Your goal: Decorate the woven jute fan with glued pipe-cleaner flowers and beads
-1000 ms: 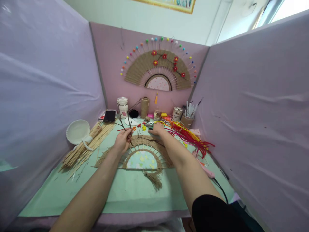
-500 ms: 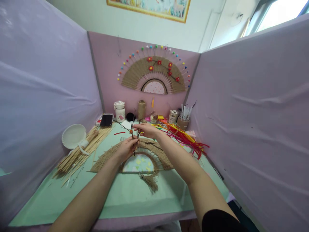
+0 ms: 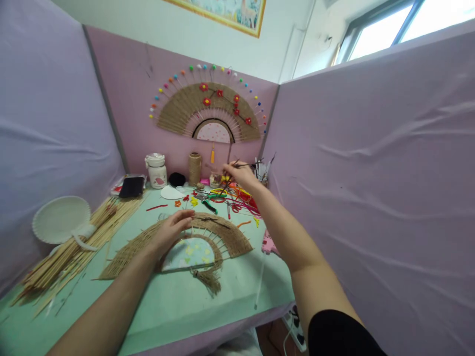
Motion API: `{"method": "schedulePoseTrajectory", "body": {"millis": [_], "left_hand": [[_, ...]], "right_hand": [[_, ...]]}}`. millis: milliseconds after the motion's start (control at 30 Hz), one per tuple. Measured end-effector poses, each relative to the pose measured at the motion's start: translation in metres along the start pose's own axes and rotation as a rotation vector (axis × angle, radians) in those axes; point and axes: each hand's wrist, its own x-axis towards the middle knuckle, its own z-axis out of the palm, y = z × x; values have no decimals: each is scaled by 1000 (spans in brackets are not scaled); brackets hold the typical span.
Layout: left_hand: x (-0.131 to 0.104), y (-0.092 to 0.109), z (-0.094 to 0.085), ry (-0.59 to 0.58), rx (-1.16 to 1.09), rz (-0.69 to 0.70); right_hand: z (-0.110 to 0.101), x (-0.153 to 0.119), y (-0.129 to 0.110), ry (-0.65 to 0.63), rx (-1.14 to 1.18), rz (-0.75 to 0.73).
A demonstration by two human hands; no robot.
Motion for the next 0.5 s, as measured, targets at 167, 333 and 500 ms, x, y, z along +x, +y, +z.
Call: {"method": "schedulePoseTrajectory", "body": {"millis": [167,333,500], "left_hand": [[6,-3,-1,80,-35,46],[5,0,0,123,-79,14],[6,0,-1,200,-114,-8]], "right_hand": [[-107,24,18,409,-252,-81],[-163,46,37,642,-425,-131],[-174,79,51,699,-568,-171]]}}
